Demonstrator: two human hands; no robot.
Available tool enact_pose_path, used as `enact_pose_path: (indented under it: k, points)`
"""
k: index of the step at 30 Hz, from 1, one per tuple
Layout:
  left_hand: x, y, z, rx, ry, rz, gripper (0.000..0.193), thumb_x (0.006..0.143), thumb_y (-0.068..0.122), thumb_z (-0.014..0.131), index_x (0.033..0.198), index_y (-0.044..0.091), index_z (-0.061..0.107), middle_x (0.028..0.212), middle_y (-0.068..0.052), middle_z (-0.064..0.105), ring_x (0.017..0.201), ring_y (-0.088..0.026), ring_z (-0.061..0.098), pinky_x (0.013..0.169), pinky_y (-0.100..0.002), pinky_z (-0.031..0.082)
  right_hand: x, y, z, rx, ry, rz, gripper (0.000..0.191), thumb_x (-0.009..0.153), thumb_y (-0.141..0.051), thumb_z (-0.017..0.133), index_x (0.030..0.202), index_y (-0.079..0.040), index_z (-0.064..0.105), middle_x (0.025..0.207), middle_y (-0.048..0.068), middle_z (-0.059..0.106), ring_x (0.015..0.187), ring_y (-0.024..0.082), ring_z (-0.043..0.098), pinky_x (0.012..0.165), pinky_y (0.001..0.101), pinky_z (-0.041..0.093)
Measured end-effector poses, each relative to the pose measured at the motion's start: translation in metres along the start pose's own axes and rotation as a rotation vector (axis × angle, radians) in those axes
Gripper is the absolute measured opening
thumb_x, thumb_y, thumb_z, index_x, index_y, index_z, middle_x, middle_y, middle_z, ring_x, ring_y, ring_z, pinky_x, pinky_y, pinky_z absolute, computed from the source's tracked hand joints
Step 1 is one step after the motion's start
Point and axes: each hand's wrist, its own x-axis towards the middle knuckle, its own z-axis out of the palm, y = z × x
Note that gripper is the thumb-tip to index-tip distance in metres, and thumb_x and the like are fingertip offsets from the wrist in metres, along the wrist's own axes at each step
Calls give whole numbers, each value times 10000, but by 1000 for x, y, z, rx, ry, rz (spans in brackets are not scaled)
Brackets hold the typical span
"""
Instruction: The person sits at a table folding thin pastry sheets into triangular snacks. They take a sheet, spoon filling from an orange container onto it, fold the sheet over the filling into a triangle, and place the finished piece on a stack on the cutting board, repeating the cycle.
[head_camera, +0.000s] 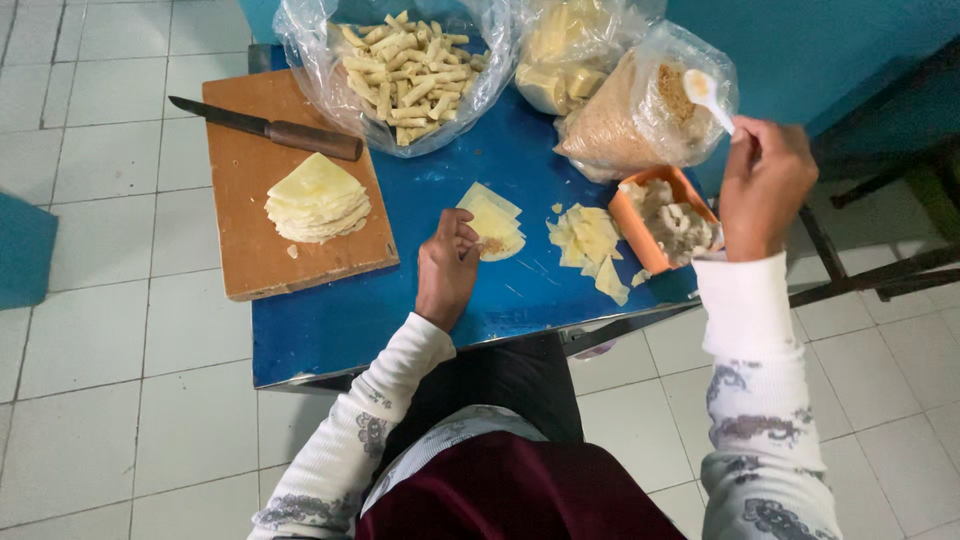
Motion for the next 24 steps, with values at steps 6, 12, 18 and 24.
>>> enact_pose_path:
  k: [6,12,18,24]
  points:
    - [-2,-4,-4,-5,-11,94,374,842,-118,663,1185,-10,559,941,-120,688,826,-202,736,734,-294,597,-16,-50,39,-194,107,-267,122,980,-85,729,1099,-111,735,1154,139,651,1042,335,582,900,440,428]
    - [-4,-10,-3,-25,-36,97,388,822,-114,709,1169,-12,566,951,-127,679,822,-200,728,731,-293,595,-90,-125,79,275,-451,-158,194,827,-88,781,1011,-62,725,925,125,679,890,355,645,785,448,492]
    - [-5,-12,-5,-35,-51,131,405,810,-106,744,1158,-2,565,970,-140,673,824,-209,711,735,-302,586,-97,-127,89,297,-424,-69,149,830,-70,783,932,-33,681,913,147,668,875,362,659,749,438,509]
    - [-5,-15,-4,-16,-78,116,455,773,-103,764,1164,15,565,996,-143,650,846,-228,695,757,-326,576,-97,-132,92,482,-537,73,125,946,-23,673,1061,-55,709,1041,123,743,909,303,736,770,380,562]
